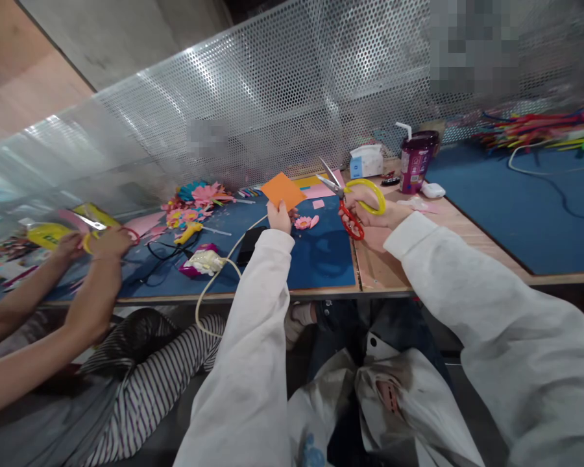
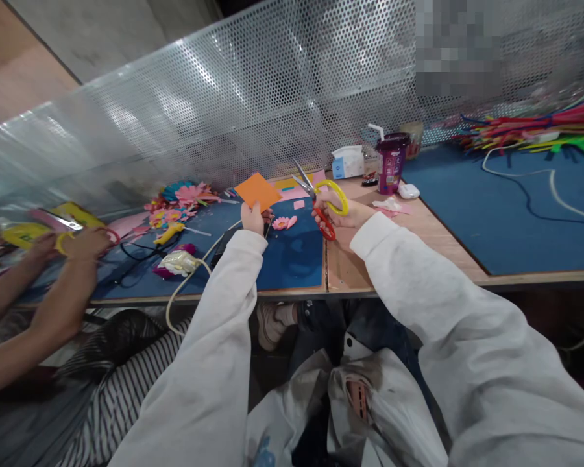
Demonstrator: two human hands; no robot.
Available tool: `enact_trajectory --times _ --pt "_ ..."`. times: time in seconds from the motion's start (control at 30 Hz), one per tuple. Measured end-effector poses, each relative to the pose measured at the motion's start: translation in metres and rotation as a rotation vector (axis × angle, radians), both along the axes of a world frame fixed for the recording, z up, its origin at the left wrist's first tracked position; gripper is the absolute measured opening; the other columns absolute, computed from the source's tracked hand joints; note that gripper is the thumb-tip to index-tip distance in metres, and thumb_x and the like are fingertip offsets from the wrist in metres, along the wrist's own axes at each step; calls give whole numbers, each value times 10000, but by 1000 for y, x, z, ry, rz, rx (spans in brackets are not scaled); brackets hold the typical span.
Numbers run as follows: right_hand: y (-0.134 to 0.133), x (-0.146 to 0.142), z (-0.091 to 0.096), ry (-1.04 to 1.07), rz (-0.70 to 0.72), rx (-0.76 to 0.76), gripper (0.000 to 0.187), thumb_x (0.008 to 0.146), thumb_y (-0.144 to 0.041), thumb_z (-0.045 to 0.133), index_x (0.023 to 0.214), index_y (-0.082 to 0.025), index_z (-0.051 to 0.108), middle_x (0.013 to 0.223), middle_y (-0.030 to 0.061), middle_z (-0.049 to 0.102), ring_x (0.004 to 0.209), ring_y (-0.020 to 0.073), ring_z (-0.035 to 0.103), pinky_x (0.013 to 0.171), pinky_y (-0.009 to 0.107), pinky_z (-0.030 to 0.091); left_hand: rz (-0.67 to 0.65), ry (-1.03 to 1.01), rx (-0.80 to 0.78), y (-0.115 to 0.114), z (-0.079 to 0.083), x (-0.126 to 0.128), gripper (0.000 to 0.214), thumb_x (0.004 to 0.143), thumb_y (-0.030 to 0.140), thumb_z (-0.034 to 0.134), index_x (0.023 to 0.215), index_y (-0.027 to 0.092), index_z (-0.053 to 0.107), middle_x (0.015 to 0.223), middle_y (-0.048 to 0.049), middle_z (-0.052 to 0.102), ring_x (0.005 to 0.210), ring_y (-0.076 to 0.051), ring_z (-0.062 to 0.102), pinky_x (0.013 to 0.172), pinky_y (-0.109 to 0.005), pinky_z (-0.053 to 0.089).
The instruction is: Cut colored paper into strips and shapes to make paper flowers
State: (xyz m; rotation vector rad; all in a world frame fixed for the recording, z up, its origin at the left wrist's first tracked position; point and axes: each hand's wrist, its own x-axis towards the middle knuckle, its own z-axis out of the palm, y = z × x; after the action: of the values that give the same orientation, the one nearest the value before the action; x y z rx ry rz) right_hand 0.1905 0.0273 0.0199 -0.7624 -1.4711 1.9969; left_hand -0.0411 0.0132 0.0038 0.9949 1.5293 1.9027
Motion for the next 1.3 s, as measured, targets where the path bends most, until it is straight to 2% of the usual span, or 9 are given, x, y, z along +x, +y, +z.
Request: enact_trajectory --times 0.13,0.27,0.4,0.6,0.9,1.0,1.07,1.2,1.3 --pt "-1 0 1 -11 -5 3 170 805 -309 619 698 -188 564 609 26 578 576 141 559 560 257 491 -44 52 -6 2 -5 -1 182 910 159 420 1059 144 524 490 38 555 360 -101 508 369 -182 335" --pt "-1 -1 0 -7 -31 15 195 803 -322 635 684 -193 550 620 29 576 590 147 563 564 262 493 -146 137 -89 0 -7 1 167 885 175 465 1007 133 571 474 19 562 363 -112 516 402 -197 388" --pt "0 -2 1 -22 -44 -20 174 819 -306 609 699 -197 545 615 27 574 590 149 562 556 265 495 -237 207 -146 -7 -5 8 135 875 151 466 977 135 553 457 25 561 367 -116 528 425 -205 422" --pt "7 -2 -1 -15 -47 -82 165 837 -259 534 690 -185 518 613 34 574 560 143 555 543 256 488 -416 430 -302 -12 -6 13 38 823 118 518 832 154 513 459 32 584 369 -111 532 455 -213 447" --pt "21 7 -9 -7 35 -71 217 840 -373 497 717 -193 495 629 59 593 549 174 565 557 305 503 -486 566 -264 -7 -13 2 88 801 122 558 807 168 484 485 48 604 346 -70 500 417 -172 401" --pt "25 8 -11 -6 44 -81 205 837 -363 463 739 -189 506 624 74 605 564 196 576 571 335 512 -506 529 -264 -7 -13 2 106 811 144 576 801 170 474 485 45 597 351 -72 513 408 -165 389" --pt "26 8 -12 -13 42 -92 203 838 -360 455 752 -185 512 621 79 607 562 200 574 561 336 507 -475 481 -272 -6 -12 3 116 825 158 580 802 172 467 452 60 563 332 -71 497 386 -158 363" --pt "21 6 -8 -28 -5 -126 185 846 -321 473 748 -173 526 629 75 604 548 169 560 547 294 491 -297 283 -241 -2 -9 4 91 867 199 549 839 170 468 441 58 544 326 -93 508 360 -168 343" --pt "11 4 -3 -33 -34 -134 148 837 -284 530 727 -185 526 640 49 601 552 147 556 559 274 492 -206 21 -112 -1 -4 3 83 902 226 494 961 172 468 619 -6 659 444 -123 616 405 -188 422"
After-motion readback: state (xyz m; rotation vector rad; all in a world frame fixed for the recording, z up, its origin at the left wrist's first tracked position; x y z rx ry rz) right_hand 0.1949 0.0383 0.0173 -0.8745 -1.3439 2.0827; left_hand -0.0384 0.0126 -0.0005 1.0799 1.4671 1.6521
